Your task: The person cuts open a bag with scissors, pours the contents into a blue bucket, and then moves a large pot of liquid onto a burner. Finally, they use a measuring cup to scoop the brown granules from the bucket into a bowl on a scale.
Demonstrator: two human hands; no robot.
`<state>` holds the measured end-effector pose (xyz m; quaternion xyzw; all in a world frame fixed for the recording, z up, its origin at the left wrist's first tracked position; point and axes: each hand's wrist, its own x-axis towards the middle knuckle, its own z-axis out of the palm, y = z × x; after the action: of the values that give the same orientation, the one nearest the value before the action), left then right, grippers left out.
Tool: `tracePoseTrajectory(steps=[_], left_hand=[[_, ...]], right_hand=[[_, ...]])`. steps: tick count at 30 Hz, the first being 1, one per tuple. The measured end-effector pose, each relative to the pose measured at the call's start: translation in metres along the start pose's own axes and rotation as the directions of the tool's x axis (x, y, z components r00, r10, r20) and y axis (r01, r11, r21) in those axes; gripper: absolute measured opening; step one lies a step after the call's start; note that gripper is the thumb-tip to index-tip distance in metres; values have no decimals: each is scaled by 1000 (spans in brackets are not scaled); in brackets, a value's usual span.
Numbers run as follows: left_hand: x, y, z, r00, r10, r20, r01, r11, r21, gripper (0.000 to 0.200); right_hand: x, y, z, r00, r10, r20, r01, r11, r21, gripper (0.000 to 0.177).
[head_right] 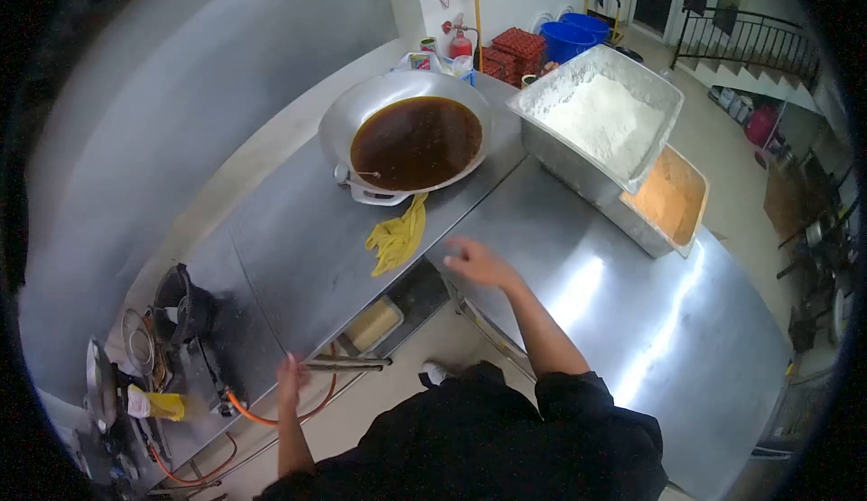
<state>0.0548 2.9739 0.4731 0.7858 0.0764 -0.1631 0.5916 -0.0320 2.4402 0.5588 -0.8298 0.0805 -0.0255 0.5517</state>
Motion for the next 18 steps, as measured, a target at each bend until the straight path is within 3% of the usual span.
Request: tracePoseTrajectory(steps=[2,5,8,9,10,11,13,16,18], left_hand=[[68,68,16,997,61,43,-61,998,-13,54],[129,191,75,988,153,-15,-153,988,24,57],[176,245,129,990,135,-28,-138,981,-134,60],[180,249,150,994,99,-43,-106,973,-207,60],[175,244,173,998,12,66,6,961,-276,64],[168,237,195,981,-62,181,120,937,-328,68],[165,232,230,895,-245,374,353,901,-253,72],[218,233,241,997,-10,73,25,979,-202,83],[246,267,230,996,-27,86,45,975,-219,79]], right_hand=[[41,17,-24,992,31,-123,-33,999,-16,43],[89,-5,-69,942,121,-313,-122,992,18,40],[166,-2,-113,888,3,-459,-107,974,-200,39],[192,-7,-128,870,-34,-492,-78,975,-207,39],[219,-10,-145,848,-67,-526,-52,976,-209,38],[249,-5,-164,842,-30,-539,-122,962,-244,40],[310,15,-205,795,-7,-607,-242,913,-328,44],[381,66,-257,747,73,-661,-432,809,-399,50],[401,85,-276,756,192,-626,-520,757,-396,53]])
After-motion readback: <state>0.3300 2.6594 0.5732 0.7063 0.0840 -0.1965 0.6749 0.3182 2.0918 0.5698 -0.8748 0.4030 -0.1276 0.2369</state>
